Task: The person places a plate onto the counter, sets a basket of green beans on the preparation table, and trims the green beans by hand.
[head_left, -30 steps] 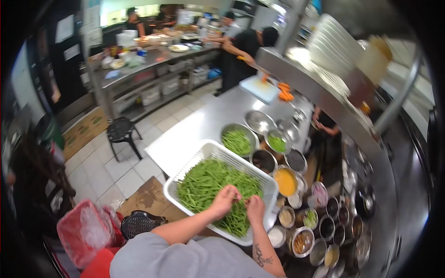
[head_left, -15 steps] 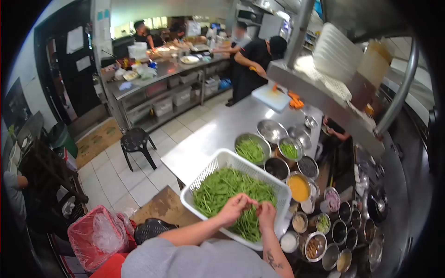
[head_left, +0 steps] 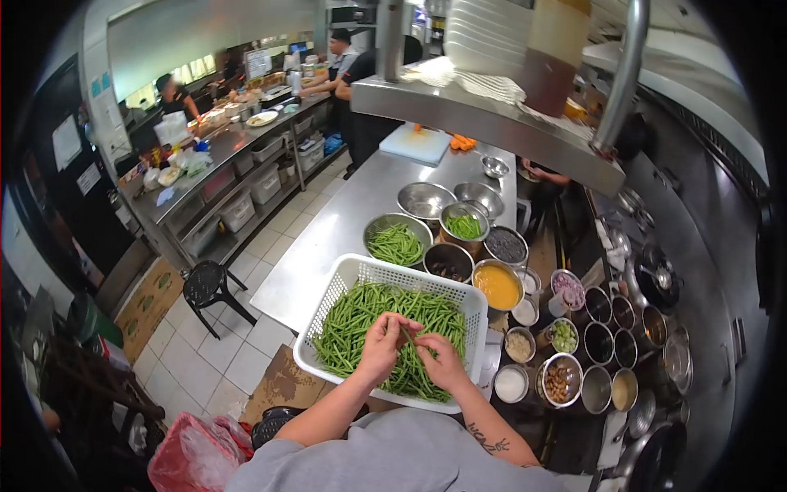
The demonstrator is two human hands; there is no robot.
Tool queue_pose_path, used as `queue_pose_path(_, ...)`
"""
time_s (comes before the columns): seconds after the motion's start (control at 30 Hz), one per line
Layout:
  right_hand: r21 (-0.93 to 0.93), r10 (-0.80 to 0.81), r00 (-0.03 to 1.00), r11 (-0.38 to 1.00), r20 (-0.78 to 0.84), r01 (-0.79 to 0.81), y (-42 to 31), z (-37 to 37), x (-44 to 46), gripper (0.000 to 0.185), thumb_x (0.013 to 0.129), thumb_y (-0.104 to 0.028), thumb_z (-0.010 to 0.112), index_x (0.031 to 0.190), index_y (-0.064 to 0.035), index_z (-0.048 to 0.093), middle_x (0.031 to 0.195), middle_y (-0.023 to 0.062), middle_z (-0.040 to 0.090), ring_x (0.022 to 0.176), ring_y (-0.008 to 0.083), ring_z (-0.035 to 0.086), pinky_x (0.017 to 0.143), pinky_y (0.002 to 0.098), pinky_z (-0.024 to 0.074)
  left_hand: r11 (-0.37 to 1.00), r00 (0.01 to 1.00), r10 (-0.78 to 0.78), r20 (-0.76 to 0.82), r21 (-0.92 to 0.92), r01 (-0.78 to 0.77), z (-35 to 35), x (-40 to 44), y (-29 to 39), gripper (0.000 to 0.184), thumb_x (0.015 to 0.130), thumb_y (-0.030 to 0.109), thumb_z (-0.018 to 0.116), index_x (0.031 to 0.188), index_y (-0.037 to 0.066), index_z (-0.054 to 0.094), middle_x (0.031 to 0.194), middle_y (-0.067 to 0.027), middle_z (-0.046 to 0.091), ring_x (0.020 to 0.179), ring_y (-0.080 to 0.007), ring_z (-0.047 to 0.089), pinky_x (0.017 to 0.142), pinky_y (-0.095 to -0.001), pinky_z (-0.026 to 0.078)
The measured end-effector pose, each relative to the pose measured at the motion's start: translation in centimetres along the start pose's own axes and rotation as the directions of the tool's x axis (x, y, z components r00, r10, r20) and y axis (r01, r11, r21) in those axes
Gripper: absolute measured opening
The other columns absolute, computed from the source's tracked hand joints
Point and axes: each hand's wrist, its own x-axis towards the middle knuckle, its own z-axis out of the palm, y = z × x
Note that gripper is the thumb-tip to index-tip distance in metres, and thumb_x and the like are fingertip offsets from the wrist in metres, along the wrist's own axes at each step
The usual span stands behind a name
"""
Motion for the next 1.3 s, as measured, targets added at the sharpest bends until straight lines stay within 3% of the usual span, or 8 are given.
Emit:
queue_pose_path(0.17,0.099,0.025,1.000,0.995,0.011,-0.026,-0.2,-0.1,-0.8,0.019,0.095,-0.016,0.058,0.104,0.0000,0.064,0.101,0.0133,0.066,0.096,0.0300,0.063,0.086,0.0368,0.0485,0.996,0.999,0.050,0.013,0.078,-0.051,0.5,0.9,0.9,0.026,0.106,0.032,0.045,0.108,0.008,0.052,0.106,-0.0112,0.067,0.105,-0.0243,0.065,0.093,-0.0400,0.051)
queue_pose_path(0.3,0.182,0.159,0.985,0.968,0.075,-0.170,-0.5,-0.1,-1.5,0.015,0.096,-0.013,0.058,0.100,0.0009,0.063,0.098,0.0099,0.066,0.089,0.0167,0.063,0.078,0.0306,0.0499,0.997,0.998,0.046,0.042,0.061,-0.048,0.7,0.6,0.9,0.028,0.107,0.030,0.042,0.109,0.003,0.053,0.107,-0.0129,0.067,0.103,-0.0236,0.066,0.096,-0.0390,0.052)
queue_pose_path(0.5,0.217,0.198,0.980,0.956,0.005,-0.195,-0.1,0.4,-2.5,0.018,0.096,-0.015,0.060,0.102,0.0006,0.064,0.089,0.0083,0.066,0.084,0.0159,0.063,0.073,0.0319,0.0506,0.998,0.995,0.034,0.093,0.043,-0.038,1.5,0.3,0.4,0.027,0.106,0.029,0.044,0.108,0.003,0.054,0.098,-0.0105,0.065,0.095,-0.0219,0.066,0.091,-0.0381,0.054)
queue_pose_path(0.7,0.147,0.221,0.964,0.959,0.145,-0.242,0.6,1.5,-3.8,0.022,0.095,-0.020,0.061,0.105,-0.0004,0.064,0.094,0.0136,0.069,0.086,0.0254,0.067,0.076,0.0346,0.0523,0.996,0.998,-0.012,0.064,0.085,0.006,0.2,-1.0,0.0,0.024,0.106,0.027,0.045,0.106,0.004,0.053,0.088,-0.0070,0.059,0.086,-0.0200,0.063,0.082,-0.0341,0.053)
queue_pose_path(0.8,0.272,0.183,0.977,0.940,0.109,-0.206,0.4,2.3,-4.1,0.016,0.093,-0.014,0.061,0.099,-0.0001,0.064,0.081,0.0091,0.066,0.072,0.0188,0.063,0.069,0.0320,0.0501,0.999,0.996,0.029,0.079,0.042,-0.032,0.4,0.5,-0.1,0.024,0.106,0.028,0.045,0.104,0.005,0.053,0.084,-0.0060,0.057,0.079,-0.0179,0.059,0.076,-0.0323,0.051)
queue_pose_path(1.07,0.097,0.279,0.892,0.960,-0.355,-0.262,1.9,1.1,-1.7,0.015,0.090,-0.015,0.062,0.086,-0.0011,0.063,0.072,0.0152,0.061,0.061,0.0284,0.060,0.057,0.0386,0.0464,0.988,0.974,-0.151,0.170,-0.001,0.153,1.7,-1.4,-0.9,0.025,0.106,0.032,0.045,0.103,0.008,0.051,0.075,-0.0011,0.046,0.060,-0.0094,0.040,0.055,-0.0241,0.036)
queue_pose_path(1.23,0.174,0.302,0.903,0.950,-0.305,-0.259,0.5,-2.1,-0.2,0.023,0.091,-0.020,0.068,0.104,-0.0010,0.067,0.084,0.0061,0.067,0.065,0.0115,0.058,0.059,0.0282,0.0479,0.844,0.903,-0.424,0.065,0.390,0.368,2.0,-0.9,0.3,0.021,0.107,0.029,0.044,0.108,0.010,0.054,0.071,0.0041,0.046,0.056,-0.0061,0.037,0.051,-0.0217,0.033)
queue_pose_path(1.3,0.203,0.358,0.924,0.923,-0.133,-0.328,-0.8,-1.7,-0.3,0.026,0.091,-0.021,0.070,0.108,-0.0014,0.066,0.089,0.0050,0.067,0.067,0.0086,0.057,0.060,0.0259,0.0476,0.748,0.952,-0.285,0.111,0.647,0.148,-0.4,-0.5,-0.8,0.020,0.105,0.025,0.050,0.104,0.006,0.057,0.068,-0.0016,0.049,0.057,-0.0092,0.041,0.053,-0.0268,0.036)
